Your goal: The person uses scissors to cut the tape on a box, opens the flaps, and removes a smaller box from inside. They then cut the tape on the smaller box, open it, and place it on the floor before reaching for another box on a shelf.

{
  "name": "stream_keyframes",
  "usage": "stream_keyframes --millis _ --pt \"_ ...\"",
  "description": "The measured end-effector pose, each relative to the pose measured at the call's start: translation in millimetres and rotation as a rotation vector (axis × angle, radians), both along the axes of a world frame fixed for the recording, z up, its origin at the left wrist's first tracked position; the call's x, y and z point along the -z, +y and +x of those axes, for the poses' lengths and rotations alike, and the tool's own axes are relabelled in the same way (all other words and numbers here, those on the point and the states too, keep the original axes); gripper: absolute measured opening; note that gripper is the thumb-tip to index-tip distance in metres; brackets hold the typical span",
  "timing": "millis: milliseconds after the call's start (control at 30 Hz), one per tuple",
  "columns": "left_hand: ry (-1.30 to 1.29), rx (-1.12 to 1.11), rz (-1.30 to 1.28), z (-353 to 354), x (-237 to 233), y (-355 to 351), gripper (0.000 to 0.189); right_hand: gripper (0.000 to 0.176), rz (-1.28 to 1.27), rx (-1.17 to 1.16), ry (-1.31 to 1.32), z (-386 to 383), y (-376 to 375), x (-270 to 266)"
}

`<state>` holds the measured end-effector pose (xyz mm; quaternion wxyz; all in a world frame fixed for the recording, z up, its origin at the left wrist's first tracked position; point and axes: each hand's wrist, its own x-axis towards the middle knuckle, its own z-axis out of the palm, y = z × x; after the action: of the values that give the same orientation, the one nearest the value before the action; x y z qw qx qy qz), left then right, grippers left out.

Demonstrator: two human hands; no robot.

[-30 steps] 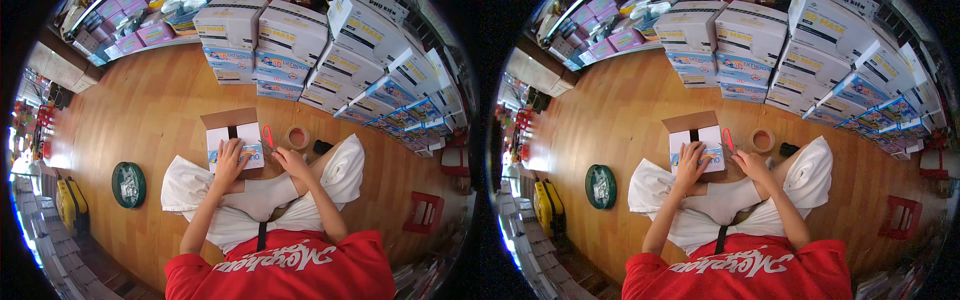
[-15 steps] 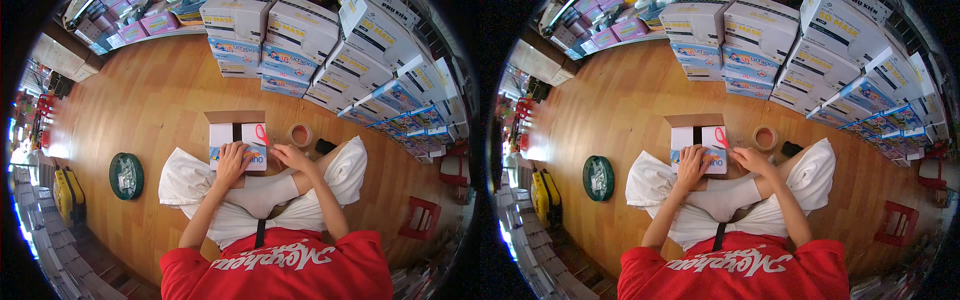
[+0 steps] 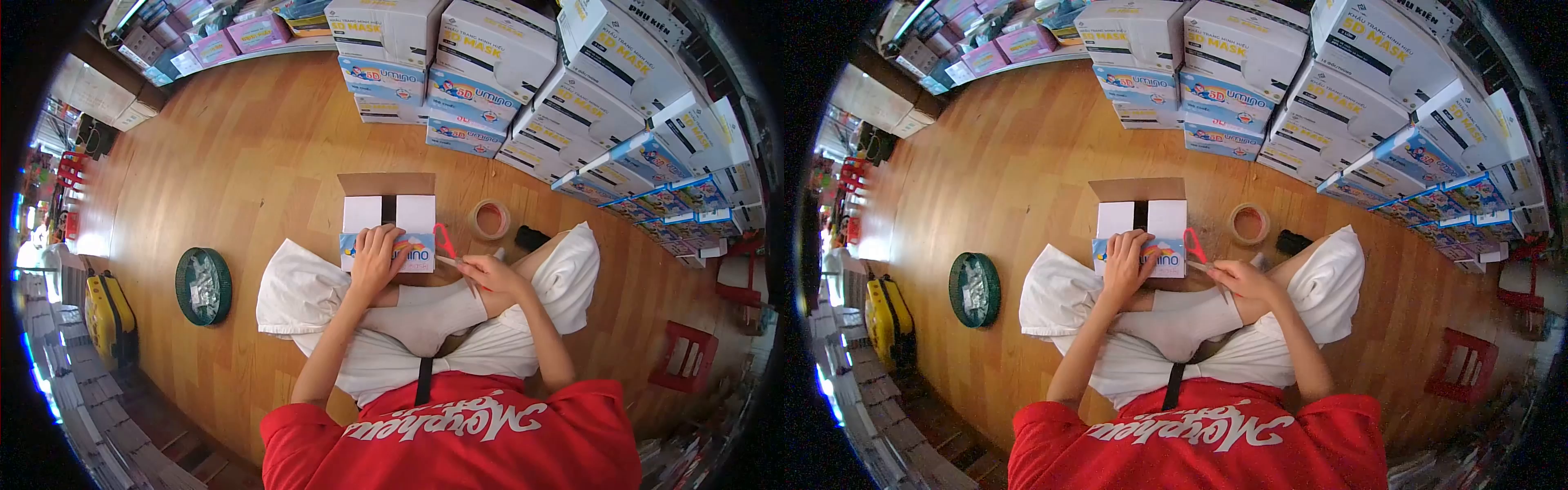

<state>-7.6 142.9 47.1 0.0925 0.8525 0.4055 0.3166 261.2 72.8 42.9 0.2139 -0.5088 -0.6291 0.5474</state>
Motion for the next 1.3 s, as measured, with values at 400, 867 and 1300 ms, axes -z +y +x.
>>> stream_keyframes --millis 400,867,1300 --pt "0.244 0.083 0.076 -48 -25 -58 0.046 0.031 0.149 0.27 -0.052 15 -3 -32" --pt "0.281 0.47 0.067 -40 -60 -5 0.023 0.028 0.356 0.132 0.002 -74 66 -67" --pt "0.256 0.096 -0.047 -55 -24 -43 0.051 0.023 0.469 0.294 0.006 -34 16 -74"
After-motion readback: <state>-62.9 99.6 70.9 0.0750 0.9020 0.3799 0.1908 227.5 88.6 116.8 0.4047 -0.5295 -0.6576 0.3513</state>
